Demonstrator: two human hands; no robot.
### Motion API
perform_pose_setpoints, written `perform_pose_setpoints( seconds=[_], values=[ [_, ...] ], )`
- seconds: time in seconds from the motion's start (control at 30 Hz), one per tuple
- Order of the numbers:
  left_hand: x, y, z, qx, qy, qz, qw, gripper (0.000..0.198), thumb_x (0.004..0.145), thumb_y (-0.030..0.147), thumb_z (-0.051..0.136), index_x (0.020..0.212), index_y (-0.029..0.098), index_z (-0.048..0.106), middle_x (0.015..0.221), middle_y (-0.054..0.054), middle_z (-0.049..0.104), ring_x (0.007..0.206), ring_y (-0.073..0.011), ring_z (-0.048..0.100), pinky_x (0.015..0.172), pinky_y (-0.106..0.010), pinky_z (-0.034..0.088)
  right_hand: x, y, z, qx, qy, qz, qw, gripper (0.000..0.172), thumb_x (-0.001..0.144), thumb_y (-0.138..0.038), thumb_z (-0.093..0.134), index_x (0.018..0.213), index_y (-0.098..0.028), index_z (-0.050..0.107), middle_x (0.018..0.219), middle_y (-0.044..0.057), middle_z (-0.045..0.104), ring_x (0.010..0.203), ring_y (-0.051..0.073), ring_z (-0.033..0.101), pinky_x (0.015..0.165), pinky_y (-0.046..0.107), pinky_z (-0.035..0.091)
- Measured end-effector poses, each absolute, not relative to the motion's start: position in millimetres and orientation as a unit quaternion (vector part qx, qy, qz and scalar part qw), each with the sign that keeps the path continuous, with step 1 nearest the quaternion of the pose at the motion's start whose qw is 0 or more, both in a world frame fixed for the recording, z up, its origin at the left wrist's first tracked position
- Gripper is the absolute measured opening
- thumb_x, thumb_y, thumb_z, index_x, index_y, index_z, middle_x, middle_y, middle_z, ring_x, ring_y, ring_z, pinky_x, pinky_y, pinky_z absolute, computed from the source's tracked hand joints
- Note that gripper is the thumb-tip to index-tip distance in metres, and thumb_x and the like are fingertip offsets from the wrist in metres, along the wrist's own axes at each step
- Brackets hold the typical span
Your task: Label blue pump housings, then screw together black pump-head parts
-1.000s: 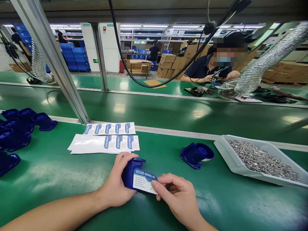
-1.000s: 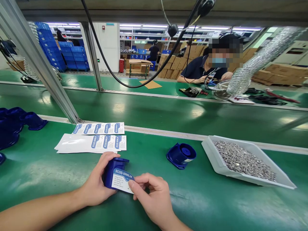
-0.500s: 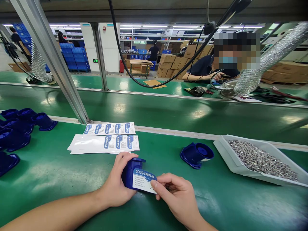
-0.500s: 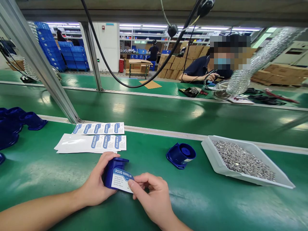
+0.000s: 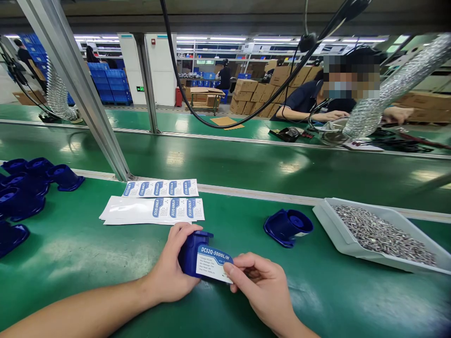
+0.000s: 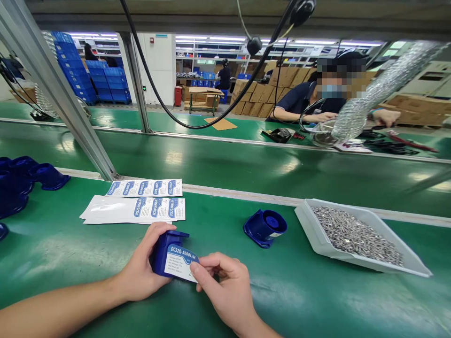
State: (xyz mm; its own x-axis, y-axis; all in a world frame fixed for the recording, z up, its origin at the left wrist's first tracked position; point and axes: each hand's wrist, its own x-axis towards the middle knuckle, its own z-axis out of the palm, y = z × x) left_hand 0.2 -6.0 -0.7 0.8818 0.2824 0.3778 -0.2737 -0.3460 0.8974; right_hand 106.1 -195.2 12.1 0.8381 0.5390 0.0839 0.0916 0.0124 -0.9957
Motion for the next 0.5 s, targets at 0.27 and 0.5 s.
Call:
perform_pose_setpoints(
  seconds=[0.27,0.5],
  values=[
    [1.7,-6.8,0.1,0.785,0.004,0.246,0.568,0.078,0.077,0.004,0.075,0.145,0.033,0.051,0.135,-0.009,0.048,0.128,-0.0305,0.056,0.111,-0.047,0.047,104.6,-193.5,13.6,-0.684,-0.234,0.17,0.67,0.033,0.079,-0.049,0.092,0.07,-0.021,0.077,0.06,0.001,0.07,0.045,0.015,0.065,0.048,0.025,0.051],
    [0.3,-6.5,0.5,0.785,0.006,0.244,0.569,0.078,0.076,0.003,0.074,0.145,0.033,0.052,0.135,-0.009,0.048,0.128,-0.0306,0.056,0.11,-0.047,0.048,104.5,-193.8,12.3,-0.686,-0.226,0.176,0.669,0.033,0.079,-0.05,0.092,0.071,-0.021,0.078,0.06,0.002,0.07,0.046,0.015,0.065,0.049,0.025,0.05]
  ],
)
